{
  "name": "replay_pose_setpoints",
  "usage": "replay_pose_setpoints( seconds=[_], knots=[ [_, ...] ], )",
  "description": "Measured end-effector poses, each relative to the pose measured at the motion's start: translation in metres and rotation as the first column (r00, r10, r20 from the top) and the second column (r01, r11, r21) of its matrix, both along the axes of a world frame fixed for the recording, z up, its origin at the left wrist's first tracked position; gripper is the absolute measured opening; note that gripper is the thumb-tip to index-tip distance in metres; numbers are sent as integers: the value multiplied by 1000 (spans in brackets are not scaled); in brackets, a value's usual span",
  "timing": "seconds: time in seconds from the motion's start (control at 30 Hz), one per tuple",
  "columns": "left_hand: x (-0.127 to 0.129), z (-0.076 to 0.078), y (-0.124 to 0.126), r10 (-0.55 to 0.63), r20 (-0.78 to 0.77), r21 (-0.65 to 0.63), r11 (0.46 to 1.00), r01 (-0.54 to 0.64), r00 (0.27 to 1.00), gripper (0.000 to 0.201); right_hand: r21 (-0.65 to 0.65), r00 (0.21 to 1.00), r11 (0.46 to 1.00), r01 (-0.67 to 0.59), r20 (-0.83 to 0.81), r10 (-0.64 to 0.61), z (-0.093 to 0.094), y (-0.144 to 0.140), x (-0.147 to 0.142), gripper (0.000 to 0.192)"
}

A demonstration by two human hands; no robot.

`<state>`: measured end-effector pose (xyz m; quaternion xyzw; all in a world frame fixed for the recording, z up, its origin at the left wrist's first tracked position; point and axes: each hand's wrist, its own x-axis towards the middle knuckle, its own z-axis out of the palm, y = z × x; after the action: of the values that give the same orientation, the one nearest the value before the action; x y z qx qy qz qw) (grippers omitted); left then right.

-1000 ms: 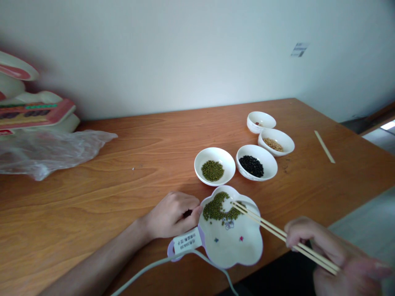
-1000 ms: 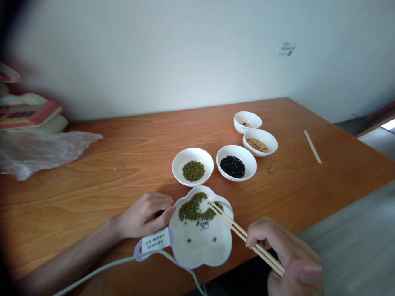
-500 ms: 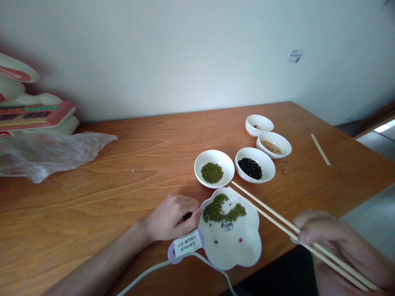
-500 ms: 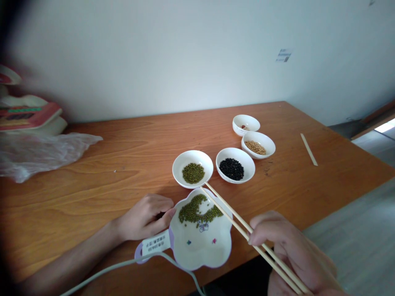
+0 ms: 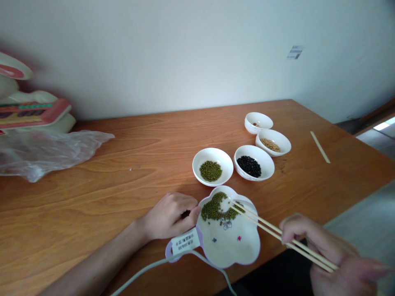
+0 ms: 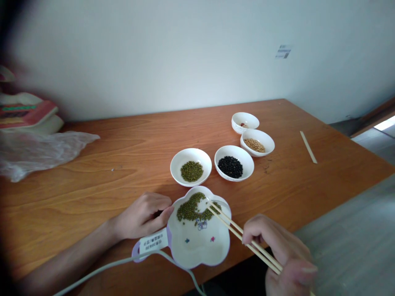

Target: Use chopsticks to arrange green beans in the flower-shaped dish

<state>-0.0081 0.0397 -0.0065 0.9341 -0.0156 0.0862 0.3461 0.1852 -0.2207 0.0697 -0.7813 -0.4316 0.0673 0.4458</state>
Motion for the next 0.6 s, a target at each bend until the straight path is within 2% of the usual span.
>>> replay_pose_setpoints(
  seconds=[0.1,0.27,0.37,0.6],
  knots=[
    [0,1,0,2,0,9,1000,-2,1000,32,6,998,999,46,-42,-46,-3,1,-2,95],
    [1,1,0,-2,14,13,1000,2,1000,33,-29,995,996,-84,-59,82,-23,-13,8,91],
    [0,1,0,-1,22,15,1000,0,1000,33,-34,993,995,-94,-69,91,-31,-18,12,90],
    [1,1,0,3,10,19,1000,-4,1000,33,-75,994,992,-103,-50,100,-28,-17,15,94]
  ],
)
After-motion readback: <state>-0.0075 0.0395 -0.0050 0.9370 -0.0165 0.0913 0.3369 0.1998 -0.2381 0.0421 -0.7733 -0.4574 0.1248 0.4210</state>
